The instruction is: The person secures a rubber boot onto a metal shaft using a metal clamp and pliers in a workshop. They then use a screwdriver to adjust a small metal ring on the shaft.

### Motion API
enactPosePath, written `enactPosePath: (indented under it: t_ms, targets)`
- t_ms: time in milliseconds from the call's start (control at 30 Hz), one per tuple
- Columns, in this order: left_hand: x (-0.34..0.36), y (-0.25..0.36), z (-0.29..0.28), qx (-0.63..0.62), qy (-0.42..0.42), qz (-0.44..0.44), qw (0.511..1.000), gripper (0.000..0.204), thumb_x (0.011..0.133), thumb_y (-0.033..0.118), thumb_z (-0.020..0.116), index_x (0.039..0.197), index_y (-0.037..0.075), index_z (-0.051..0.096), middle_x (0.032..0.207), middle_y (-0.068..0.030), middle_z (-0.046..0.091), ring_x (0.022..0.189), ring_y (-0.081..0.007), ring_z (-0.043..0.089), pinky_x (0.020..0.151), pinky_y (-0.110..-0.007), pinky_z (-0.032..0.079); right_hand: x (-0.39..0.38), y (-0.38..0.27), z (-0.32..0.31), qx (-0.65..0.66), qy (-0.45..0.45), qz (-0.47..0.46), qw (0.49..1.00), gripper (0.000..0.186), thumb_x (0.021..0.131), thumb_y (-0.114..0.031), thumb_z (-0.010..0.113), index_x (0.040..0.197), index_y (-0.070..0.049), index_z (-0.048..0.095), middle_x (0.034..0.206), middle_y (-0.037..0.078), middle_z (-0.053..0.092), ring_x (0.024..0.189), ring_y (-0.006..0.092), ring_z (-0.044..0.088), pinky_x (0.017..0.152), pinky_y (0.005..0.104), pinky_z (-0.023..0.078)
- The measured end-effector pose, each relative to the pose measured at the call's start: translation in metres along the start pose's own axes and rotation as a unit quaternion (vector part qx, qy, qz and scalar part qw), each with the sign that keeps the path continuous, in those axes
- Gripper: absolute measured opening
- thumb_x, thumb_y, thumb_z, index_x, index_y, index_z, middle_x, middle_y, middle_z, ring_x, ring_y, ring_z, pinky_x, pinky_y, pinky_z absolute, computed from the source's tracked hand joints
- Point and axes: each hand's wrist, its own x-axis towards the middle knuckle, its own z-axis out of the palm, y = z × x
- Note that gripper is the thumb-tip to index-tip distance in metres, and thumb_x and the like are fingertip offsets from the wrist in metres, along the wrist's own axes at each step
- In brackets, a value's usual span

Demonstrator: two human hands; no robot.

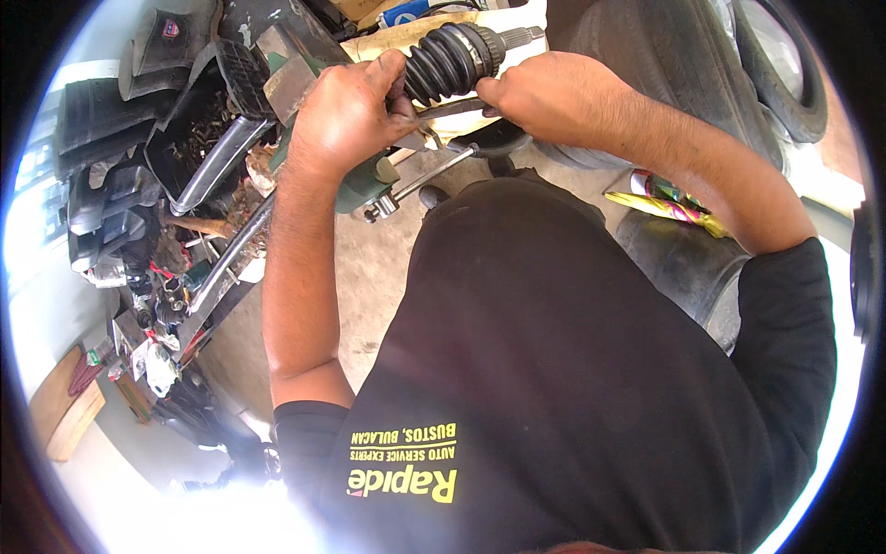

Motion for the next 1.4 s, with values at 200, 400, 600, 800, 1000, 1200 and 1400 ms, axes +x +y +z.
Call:
enactPosePath:
  t_ms: [200, 400, 600, 800, 1000, 1200, 1400]
  targets:
    - [0.000, 0.005, -0.004, -0.017, -0.004, -0.068, 0.998, 0.038, 0.074, 0.010, 0.084, 0.103, 0.006, 0.060, 0.074, -0.0131, 0.070, 0.076, -0.0389, 0.074, 0.069, -0.049, 0.060, 0.003, 0.002, -0.001, 0.027, -0.008, -0.008, 1.000, 0.018, 0.099, -0.011, 0.062, 0.112, -0.005, 0.073, 0.093, 0.016, 0.079, 0.091, 0.0314, 0.080, 0.078, 0.0444, 0.065]
    - [-0.019, 0.012, -0.015, -0.068, 0.018, -0.114, 0.991, 0.052, 0.076, 0.004, 0.086, 0.121, 0.001, 0.061, 0.109, -0.0183, 0.075, 0.103, -0.0391, 0.074, 0.091, -0.045, 0.059, 0.005, 0.005, -0.008, 0.054, -0.024, -0.009, 0.998, 0.020, 0.099, -0.014, 0.060, 0.111, -0.004, 0.072, 0.092, 0.018, 0.078, 0.090, 0.0359, 0.078, 0.080, 0.0484, 0.063]
    - [-0.036, 0.007, -0.019, -0.009, 0.061, -0.082, 0.995, 0.054, 0.072, 0.008, 0.090, 0.122, 0.005, 0.069, 0.118, -0.0150, 0.073, 0.114, -0.0364, 0.069, 0.097, -0.046, 0.054, 0.008, 0.004, -0.013, 0.077, -0.039, 0.004, 0.996, 0.022, 0.100, -0.022, 0.061, 0.107, -0.003, 0.070, 0.086, 0.020, 0.075, 0.086, 0.0400, 0.076, 0.077, 0.0514, 0.060]
    - [-0.037, 0.011, -0.009, -0.004, 0.040, -0.104, 0.994, 0.052, 0.071, 0.016, 0.092, 0.118, 0.007, 0.070, 0.110, -0.0130, 0.073, 0.109, -0.0372, 0.068, 0.096, -0.047, 0.053, 0.012, 0.002, -0.031, 0.041, -0.078, 0.019, 0.996, 0.023, 0.099, -0.020, 0.060, 0.106, -0.003, 0.073, 0.089, 0.019, 0.077, 0.089, 0.0380, 0.077, 0.080, 0.0503, 0.062]
    - [-0.034, 0.007, -0.004, -0.060, 0.018, -0.138, 0.988, 0.052, 0.068, 0.017, 0.093, 0.113, 0.006, 0.069, 0.109, -0.0137, 0.072, 0.107, -0.0376, 0.068, 0.096, -0.047, 0.054, 0.013, 0.003, -0.032, 0.033, -0.070, 0.009, 0.997, 0.026, 0.101, -0.027, 0.061, 0.105, -0.003, 0.071, 0.084, 0.019, 0.075, 0.085, 0.0385, 0.076, 0.076, 0.0506, 0.061]
    - [-0.033, 0.006, 0.001, -0.067, 0.029, -0.150, 0.986, 0.049, 0.068, 0.015, 0.093, 0.109, 0.006, 0.068, 0.105, -0.0132, 0.073, 0.104, -0.0376, 0.070, 0.093, -0.046, 0.055, 0.011, 0.003, -0.024, 0.037, -0.038, 0.003, 0.999, 0.032, 0.104, -0.035, 0.063, 0.102, -0.004, 0.066, 0.076, 0.018, 0.071, 0.078, 0.0411, 0.073, 0.071, 0.0513, 0.059]
    - [-0.034, 0.006, 0.001, -0.074, 0.028, -0.164, 0.983, 0.049, 0.067, 0.014, 0.093, 0.109, 0.005, 0.069, 0.106, -0.0132, 0.074, 0.105, -0.0374, 0.070, 0.094, -0.046, 0.055, 0.007, 0.000, -0.022, 0.038, -0.040, 0.017, 0.998, 0.033, 0.104, -0.035, 0.061, 0.106, -0.004, 0.071, 0.080, 0.018, 0.075, 0.079, 0.0375, 0.076, 0.072, 0.0492, 0.062]
